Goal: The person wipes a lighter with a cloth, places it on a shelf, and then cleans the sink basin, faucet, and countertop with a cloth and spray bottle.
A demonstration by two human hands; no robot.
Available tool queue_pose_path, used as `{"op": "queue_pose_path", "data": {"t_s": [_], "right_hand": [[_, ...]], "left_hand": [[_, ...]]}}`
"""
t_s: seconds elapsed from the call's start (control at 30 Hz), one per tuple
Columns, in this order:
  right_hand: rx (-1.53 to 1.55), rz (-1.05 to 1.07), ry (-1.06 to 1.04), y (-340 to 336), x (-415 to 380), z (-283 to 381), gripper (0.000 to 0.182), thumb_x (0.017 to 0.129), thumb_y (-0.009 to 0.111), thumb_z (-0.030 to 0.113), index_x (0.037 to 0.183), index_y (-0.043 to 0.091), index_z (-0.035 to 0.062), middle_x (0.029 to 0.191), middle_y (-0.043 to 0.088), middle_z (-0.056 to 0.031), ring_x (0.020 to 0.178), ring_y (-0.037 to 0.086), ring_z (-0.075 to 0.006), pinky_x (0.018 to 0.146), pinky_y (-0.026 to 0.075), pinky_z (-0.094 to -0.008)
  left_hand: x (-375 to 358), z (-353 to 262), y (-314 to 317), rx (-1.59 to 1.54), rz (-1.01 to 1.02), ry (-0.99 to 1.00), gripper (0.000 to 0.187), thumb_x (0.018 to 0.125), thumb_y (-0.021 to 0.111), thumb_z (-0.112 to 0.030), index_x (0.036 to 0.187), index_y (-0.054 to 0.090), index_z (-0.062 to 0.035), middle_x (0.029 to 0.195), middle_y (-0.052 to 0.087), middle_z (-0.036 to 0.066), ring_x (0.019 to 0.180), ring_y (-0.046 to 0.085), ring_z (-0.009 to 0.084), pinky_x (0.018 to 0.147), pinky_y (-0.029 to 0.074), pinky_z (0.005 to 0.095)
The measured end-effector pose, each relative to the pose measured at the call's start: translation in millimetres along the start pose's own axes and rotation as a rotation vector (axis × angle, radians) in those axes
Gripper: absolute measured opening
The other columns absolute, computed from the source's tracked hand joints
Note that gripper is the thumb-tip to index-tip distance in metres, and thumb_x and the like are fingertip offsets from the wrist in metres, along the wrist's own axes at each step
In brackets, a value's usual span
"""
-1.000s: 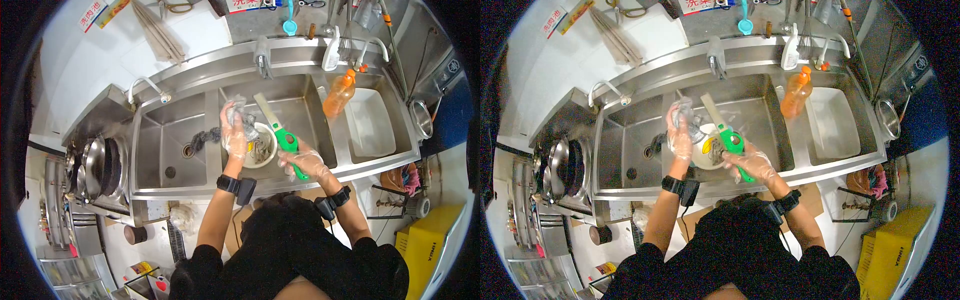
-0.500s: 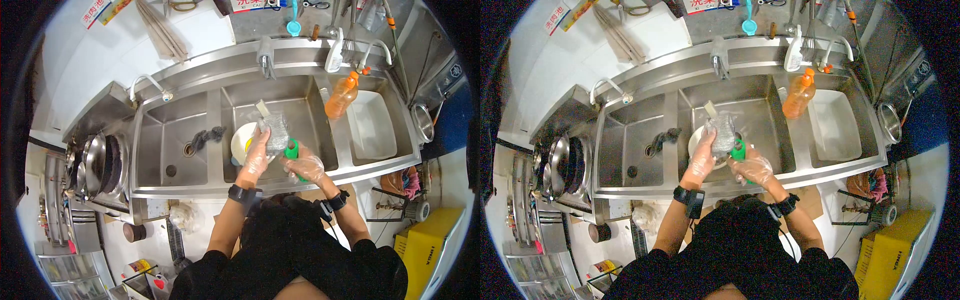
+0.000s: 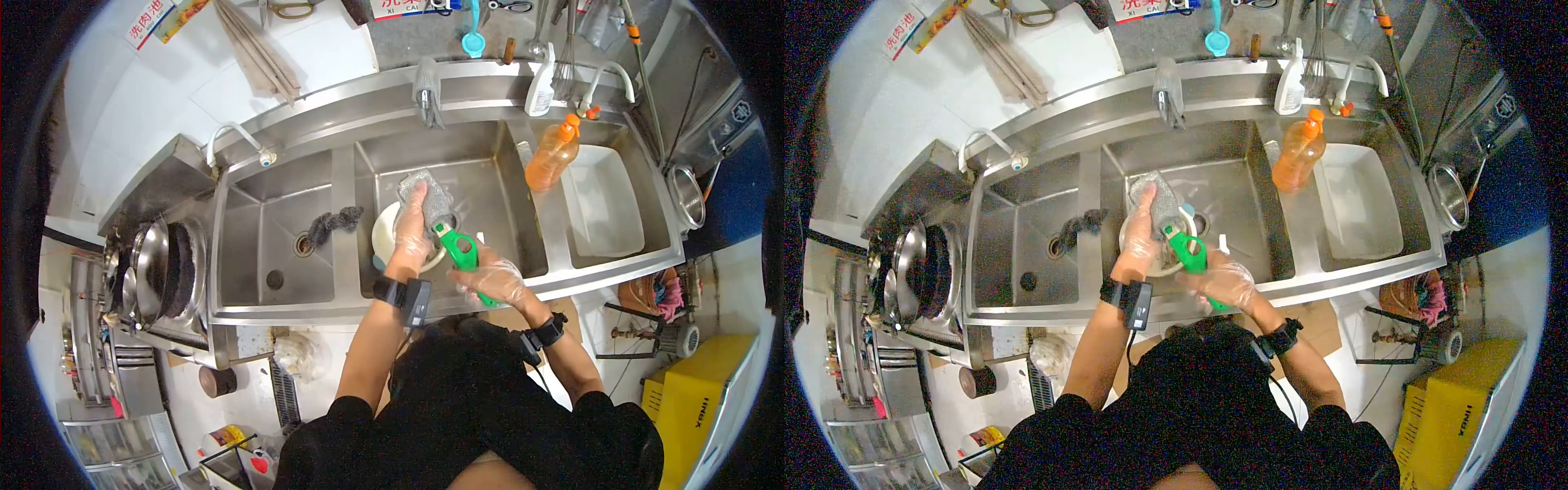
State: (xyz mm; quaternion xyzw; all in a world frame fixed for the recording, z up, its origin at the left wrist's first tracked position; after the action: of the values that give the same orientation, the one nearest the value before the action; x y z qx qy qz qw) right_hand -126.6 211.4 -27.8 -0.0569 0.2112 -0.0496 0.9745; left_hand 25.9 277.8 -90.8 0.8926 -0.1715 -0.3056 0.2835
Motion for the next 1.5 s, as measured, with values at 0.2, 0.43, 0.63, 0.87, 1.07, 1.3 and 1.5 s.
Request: {"op": "queue_pose_path", "data": {"t_s": [0.2,0.43,0.63,0.87,1.07,1.3,1.5], "right_hand": [[0.044,0.059,-0.038,-7.5,24.6,-13.9,0.034,0.084,0.070,0.025,0.107,0.056,0.0034,0.070,0.061,-0.0038,0.050,0.054,-0.0111,0.047,0.046,-0.0269],[0.113,0.129,-0.049,-1.0,6.3,0.3,0.041,0.084,0.071,0.023,0.116,0.052,0.0056,0.068,0.059,-0.0014,0.053,0.054,-0.0095,0.047,0.045,-0.0258],[0.258,0.119,0.016,-7.9,24.8,-5.1,0.041,0.085,0.073,0.015,0.115,0.048,0.0055,0.074,0.057,-0.0011,0.057,0.054,-0.0089,0.048,0.044,-0.0225],[-0.904,-0.592,-0.429,-10.7,1.4,15.2,0.076,0.079,0.070,0.024,0.144,0.032,0.0139,0.083,0.063,-0.0181,0.066,0.063,-0.0330,0.051,0.049,-0.0426],[-1.105,-0.577,-0.541,0.0,-5.9,10.6,0.065,0.080,0.068,0.021,0.140,0.043,0.0176,0.077,0.060,-0.0155,0.061,0.061,-0.0322,0.051,0.049,-0.0422],[-1.115,-0.531,-0.519,-4.0,-22.7,21.5,0.068,0.081,0.068,0.020,0.143,0.040,0.0206,0.076,0.060,-0.0149,0.059,0.060,-0.0320,0.050,0.049,-0.0426],[-1.037,-0.552,-0.585,-9.5,7.5,26.0,0.064,0.083,0.067,0.026,0.140,0.042,0.0152,0.079,0.061,-0.0168,0.061,0.061,-0.0339,0.055,0.050,-0.0429]], "left_hand": [[-16.1,22.1,4.1,0.103,-0.004,0.038,0.043,0.088,0.068,-0.037,0.115,0.059,-0.0048,0.100,0.066,0.006,0.090,0.064,0.0200,0.082,0.051,0.0337],[3.2,-27.9,8.7,0.010,0.167,0.044,0.040,0.091,0.063,-0.037,0.113,0.058,-0.0036,0.098,0.068,0.012,0.088,0.065,0.0226,0.081,0.053,0.0359],[-22.5,14.2,9.5,0.175,0.052,0.081,0.047,0.089,0.064,-0.041,0.117,0.056,-0.0041,0.105,0.063,0.008,0.092,0.062,0.0203,0.080,0.052,0.0335],[-7.9,22.5,-11.1,0.066,-0.085,0.089,0.045,0.089,0.064,-0.040,0.116,0.057,-0.0042,0.104,0.064,0.008,0.092,0.062,0.0211,0.082,0.051,0.0348],[12.9,-25.5,-23.9,0.061,-0.120,0.194,0.038,0.089,0.064,-0.039,0.109,0.063,-0.0059,0.100,0.067,0.006,0.088,0.064,0.0209,0.082,0.051,0.0327],[24.3,-49.0,-29.3,-0.036,-0.084,0.207,0.034,0.092,0.060,-0.037,0.103,0.064,-0.0058,0.092,0.068,0.007,0.082,0.066,0.0214,0.076,0.053,0.0349],[2.7,3.4,5.5,0.068,0.051,0.170,0.047,0.093,0.054,-0.050,0.114,0.060,-0.0084,0.101,0.067,0.005,0.093,0.062,0.0188,0.084,0.049,0.0333]]}}
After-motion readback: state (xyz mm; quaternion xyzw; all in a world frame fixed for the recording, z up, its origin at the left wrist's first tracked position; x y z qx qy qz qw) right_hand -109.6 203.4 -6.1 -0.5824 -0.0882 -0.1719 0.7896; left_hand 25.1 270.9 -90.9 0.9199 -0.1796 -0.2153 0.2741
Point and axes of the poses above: each hand's wrist, its own x-axis towards the middle knuckle, its own y-axis out of the palm, z = x × y, the point moved 6 cm from there along x, towards the middle knuckle
